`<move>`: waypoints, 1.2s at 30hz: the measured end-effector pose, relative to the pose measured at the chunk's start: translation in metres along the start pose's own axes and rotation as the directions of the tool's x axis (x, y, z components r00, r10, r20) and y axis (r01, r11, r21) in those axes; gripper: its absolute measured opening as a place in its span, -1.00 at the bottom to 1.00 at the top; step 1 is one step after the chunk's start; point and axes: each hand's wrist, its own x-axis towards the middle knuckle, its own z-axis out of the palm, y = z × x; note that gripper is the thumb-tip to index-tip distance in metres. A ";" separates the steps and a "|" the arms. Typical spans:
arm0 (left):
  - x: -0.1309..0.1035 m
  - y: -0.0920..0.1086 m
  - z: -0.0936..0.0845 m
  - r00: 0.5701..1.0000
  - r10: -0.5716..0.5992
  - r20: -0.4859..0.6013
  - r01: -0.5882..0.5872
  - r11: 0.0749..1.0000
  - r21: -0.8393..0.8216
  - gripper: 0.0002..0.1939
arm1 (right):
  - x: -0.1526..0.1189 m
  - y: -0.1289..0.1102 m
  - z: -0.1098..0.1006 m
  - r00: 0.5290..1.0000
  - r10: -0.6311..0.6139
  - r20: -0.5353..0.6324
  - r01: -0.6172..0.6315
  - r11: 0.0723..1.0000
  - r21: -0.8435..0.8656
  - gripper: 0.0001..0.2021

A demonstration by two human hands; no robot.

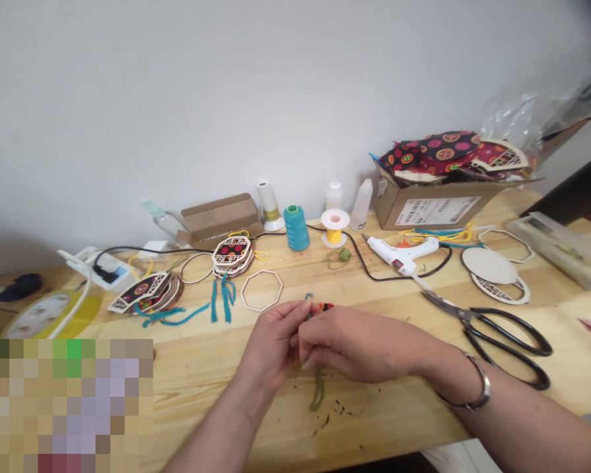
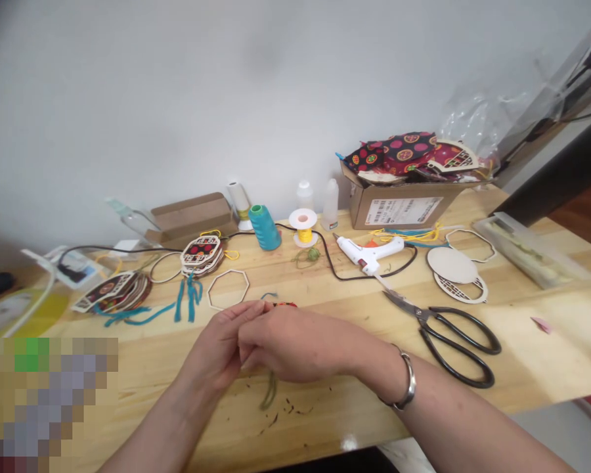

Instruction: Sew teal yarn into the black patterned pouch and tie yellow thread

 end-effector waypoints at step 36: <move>-0.002 0.002 -0.001 0.988 0.151 -0.026 -0.150 0.988 0.041 -0.85 | -0.001 0.003 0.011 0.944 -0.046 0.327 -0.038 0.968 0.248 -0.76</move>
